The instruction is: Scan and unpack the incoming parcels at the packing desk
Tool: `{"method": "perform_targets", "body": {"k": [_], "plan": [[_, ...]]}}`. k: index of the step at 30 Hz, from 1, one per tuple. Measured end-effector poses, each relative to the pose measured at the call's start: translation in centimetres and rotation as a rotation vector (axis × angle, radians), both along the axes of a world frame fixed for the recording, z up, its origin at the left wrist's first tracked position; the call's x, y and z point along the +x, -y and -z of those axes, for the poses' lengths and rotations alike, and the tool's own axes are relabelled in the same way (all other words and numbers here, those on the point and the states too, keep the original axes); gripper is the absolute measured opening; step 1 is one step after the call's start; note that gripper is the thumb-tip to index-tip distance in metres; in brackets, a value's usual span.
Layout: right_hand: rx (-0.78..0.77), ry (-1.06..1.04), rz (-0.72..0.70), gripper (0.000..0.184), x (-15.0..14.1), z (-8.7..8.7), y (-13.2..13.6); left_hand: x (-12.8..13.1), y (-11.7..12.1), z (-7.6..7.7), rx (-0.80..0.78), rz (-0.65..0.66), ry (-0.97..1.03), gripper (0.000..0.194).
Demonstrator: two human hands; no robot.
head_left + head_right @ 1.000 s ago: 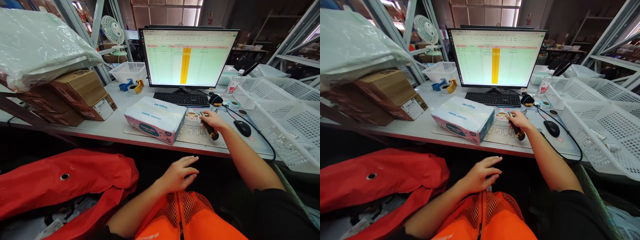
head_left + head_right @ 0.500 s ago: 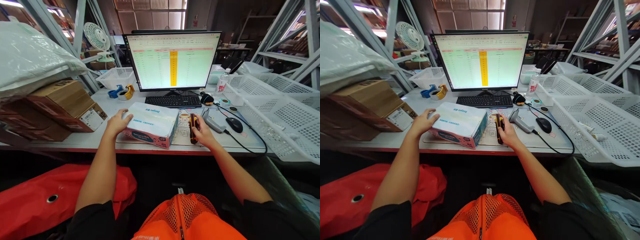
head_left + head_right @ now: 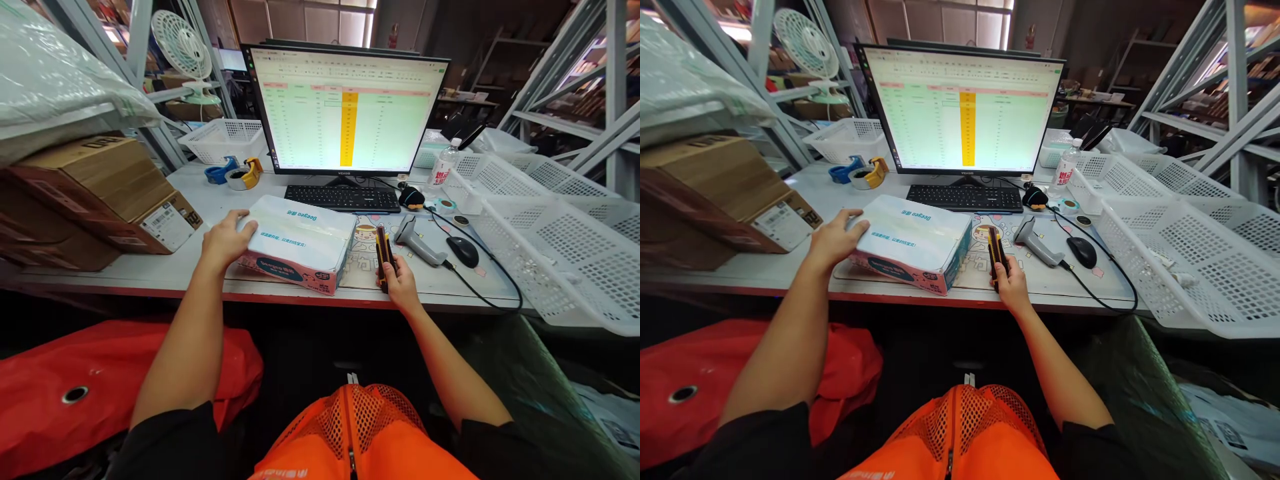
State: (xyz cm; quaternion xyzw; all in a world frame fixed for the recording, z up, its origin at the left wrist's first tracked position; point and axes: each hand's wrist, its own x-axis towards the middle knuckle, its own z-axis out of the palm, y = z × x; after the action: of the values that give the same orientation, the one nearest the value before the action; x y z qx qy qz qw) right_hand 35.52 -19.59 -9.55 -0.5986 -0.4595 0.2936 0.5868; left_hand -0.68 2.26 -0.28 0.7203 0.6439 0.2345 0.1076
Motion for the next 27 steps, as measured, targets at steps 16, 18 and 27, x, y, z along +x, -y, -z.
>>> {"method": "perform_targets", "body": {"k": [16,18,27], "plan": [[-0.052,0.019,0.110,0.051,-0.5,-0.9,0.7,0.3,0.4,-0.1,-0.010,-0.011,-0.003,0.063],[-0.046,0.002,0.114,0.052,-0.5,-0.9,0.7,0.6,0.8,-0.2,-0.018,-0.015,-0.006,0.064],[-0.050,-0.101,0.105,0.048,0.9,-2.4,-0.5,3.2,6.0,-0.7,-0.026,-0.033,0.007,0.070]]}}
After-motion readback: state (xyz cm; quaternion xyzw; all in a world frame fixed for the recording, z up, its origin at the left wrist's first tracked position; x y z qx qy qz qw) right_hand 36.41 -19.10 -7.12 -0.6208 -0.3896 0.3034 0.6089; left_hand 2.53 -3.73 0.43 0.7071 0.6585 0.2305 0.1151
